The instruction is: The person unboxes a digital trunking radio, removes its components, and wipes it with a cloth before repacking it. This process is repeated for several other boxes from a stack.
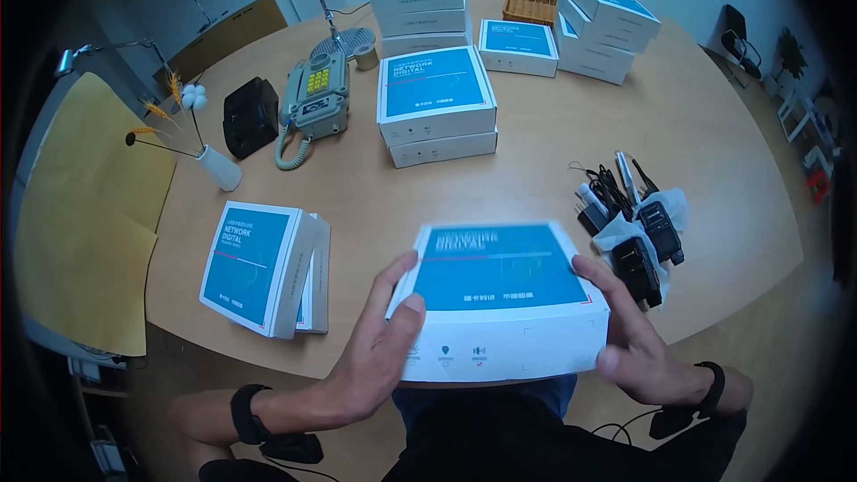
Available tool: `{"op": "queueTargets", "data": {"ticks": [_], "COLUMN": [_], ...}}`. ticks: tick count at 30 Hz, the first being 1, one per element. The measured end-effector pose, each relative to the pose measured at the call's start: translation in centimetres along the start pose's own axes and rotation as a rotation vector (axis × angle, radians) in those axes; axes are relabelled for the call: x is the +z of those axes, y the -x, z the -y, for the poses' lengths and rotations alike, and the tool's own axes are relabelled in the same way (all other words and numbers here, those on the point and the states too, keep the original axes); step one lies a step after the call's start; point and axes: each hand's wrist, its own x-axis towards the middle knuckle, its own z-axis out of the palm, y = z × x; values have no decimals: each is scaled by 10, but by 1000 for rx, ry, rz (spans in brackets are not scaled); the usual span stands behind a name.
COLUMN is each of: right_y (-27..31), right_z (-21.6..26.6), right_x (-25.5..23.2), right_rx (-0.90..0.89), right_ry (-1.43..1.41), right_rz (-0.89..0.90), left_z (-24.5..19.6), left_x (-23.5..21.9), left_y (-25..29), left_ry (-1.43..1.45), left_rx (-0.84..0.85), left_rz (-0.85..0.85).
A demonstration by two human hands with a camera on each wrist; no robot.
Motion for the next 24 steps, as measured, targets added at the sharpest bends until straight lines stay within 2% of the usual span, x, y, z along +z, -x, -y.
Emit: {"op": "queueTargets", "data": {"ticks": [1, 3, 4, 5, 7, 8, 10, 11, 14, 15, 16, 18, 21, 23, 24], "right_y": [-7, -20, -27, -34, -47, -53, -85, -103, -179, -203, -228, -266, -295, -293, -292], "right_z": [0, -2, -2, 4, 16, 31, 49, 64, 77, 78, 73, 52, 3, -15, -21], "right_x": [2, 7, 5, 1, -6, 1, -1, -1, -28, -37, -46, -63, -94, -96, -98], "right_rx": [3, -214, -372, -375, -466, -484, -606, -700, -930, -918, -933, -807, -650, -678, -696], "right_ry": [-6, 453, 606, 611, 548, 567, 476, 647, 699, 691, 632, 556, 703, 622, 543], "right_rz": [-4, -104, -108, -102, -132, -216, -216, -287, -249, -243, -224, -215, -265, -237, -202], "left_z": [-4, -16, -18, -21, -27, -28, -35, -41, -58, -57, -52, -33, 6, 5, 4], "left_x": [-2, -6, -11, -15, -22, -32, -41, -47, -67, -75, -83, -98, -111, -103, -100], "left_y": [-5, -22, -27, -31, -37, -45, -71, -87, -148, -168, -188, -223, -246, -243, -246], "left_ry": [-2, -255, -171, -169, -522, -645, -585, -558, -575, -574, -578, -551, -705, -654, -522], "left_rx": [-7, 259, 285, 290, 567, 606, 657, 664, 838, 871, 880, 611, 620, 586, 558], "left_rz": [3, -36, -28, -33, 33, 29, 6, -17, -131, -167, -171, -277, -324, -280, -308]}}
